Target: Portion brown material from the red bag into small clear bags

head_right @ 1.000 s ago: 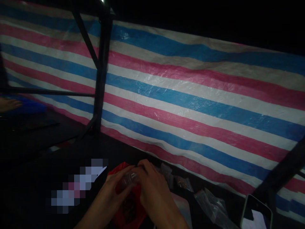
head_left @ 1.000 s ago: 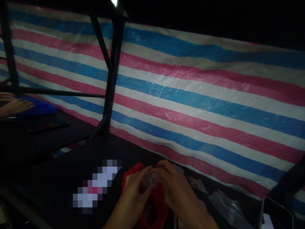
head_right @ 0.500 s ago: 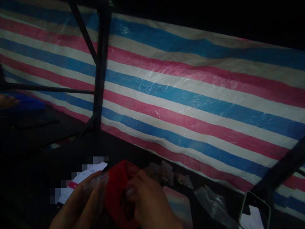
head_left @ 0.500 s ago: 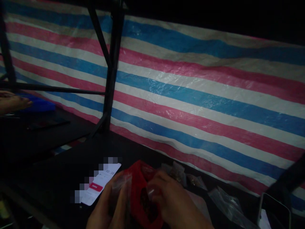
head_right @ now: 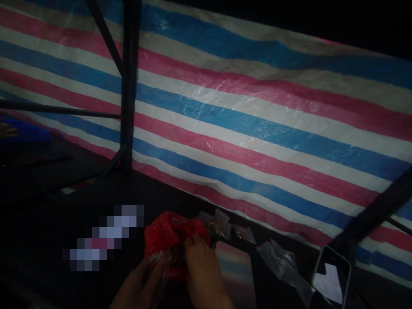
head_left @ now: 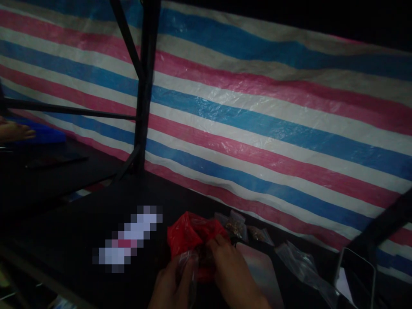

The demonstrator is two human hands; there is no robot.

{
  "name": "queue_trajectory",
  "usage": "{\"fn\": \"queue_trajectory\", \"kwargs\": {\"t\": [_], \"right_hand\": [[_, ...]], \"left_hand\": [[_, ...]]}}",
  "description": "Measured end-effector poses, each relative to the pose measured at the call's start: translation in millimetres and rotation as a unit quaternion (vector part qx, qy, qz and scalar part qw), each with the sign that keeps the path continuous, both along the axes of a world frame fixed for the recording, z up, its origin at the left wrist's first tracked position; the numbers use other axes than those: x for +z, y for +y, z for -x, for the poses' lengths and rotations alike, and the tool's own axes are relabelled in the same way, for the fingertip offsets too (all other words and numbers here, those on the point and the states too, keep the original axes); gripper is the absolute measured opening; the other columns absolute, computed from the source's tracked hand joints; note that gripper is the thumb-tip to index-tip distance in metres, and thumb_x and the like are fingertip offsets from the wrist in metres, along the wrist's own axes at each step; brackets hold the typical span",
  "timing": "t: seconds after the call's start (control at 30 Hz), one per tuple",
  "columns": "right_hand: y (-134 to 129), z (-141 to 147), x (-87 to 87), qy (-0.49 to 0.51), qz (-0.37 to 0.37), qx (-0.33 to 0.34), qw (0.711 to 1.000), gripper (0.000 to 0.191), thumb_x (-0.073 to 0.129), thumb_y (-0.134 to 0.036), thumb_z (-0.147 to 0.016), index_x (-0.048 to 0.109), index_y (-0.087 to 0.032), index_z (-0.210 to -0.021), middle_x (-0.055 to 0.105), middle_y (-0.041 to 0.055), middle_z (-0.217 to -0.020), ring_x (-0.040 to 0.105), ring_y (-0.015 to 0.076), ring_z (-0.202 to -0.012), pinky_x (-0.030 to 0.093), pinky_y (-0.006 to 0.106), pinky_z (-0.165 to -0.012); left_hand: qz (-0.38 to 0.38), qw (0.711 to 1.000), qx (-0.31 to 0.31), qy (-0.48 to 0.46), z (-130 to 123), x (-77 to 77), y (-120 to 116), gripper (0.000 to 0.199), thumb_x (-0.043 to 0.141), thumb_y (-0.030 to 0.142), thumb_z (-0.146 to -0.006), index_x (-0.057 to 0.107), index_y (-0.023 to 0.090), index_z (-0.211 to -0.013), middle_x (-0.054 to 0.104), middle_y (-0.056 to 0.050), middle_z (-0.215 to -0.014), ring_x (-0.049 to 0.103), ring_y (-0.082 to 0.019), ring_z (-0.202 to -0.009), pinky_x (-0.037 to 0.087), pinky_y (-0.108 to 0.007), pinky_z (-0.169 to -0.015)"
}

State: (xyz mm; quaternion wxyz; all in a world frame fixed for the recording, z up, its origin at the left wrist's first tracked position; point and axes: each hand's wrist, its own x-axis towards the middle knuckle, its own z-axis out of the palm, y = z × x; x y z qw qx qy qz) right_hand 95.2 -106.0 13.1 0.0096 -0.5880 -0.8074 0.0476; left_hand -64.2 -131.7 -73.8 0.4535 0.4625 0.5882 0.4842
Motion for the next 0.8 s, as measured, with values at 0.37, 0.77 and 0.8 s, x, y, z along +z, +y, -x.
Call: {"fn": "queue_trajectory", "kwargs": {"t": [0.37, 0.77, 0.8], "right_hand": [[14.6, 8.7, -19.2, 0.164, 0.047, -0.028, 0.985, 0.049, 0.059, 0.007, -0.078, 0.079, -0.020, -0.113, 0.079, 0.0095, -0.122, 0.074, 0.0257, -0.117, 0.051, 0.030, -0.094], [20.6, 5.0, -32.1, 0.380, 0.087, -0.017, 0.921, 0.048, 0.057, 0.007, -0.068, 0.081, -0.019, -0.101, 0.082, 0.0037, -0.100, 0.077, 0.0211, -0.098, 0.053, 0.028, -0.086], [21.5, 4.1, -33.8, 0.395, 0.093, -0.021, 0.914, 0.047, 0.057, 0.006, -0.069, 0.080, -0.019, -0.101, 0.082, 0.0038, -0.100, 0.077, 0.0214, -0.098, 0.054, 0.028, -0.086]], "left_hand": [[0.057, 0.995, -0.044, -0.066, 6.8, 5.6, 1.2, 0.064, 0.059, 0.068, -0.090, 0.073, 0.018, -0.129, 0.073, -0.013, -0.145, 0.065, -0.035, -0.140, 0.050, -0.043, -0.118], [0.023, 0.998, -0.033, -0.037, 21.0, 2.1, 1.0, 0.057, 0.057, 0.066, -0.093, 0.075, 0.023, -0.126, 0.073, -0.010, -0.146, 0.064, -0.032, -0.142, 0.050, -0.044, -0.119], [0.008, 0.998, -0.040, -0.037, 23.1, 1.4, 0.3, 0.055, 0.059, 0.067, -0.092, 0.077, 0.025, -0.122, 0.075, -0.009, -0.144, 0.065, -0.032, -0.141, 0.051, -0.043, -0.119]]}}
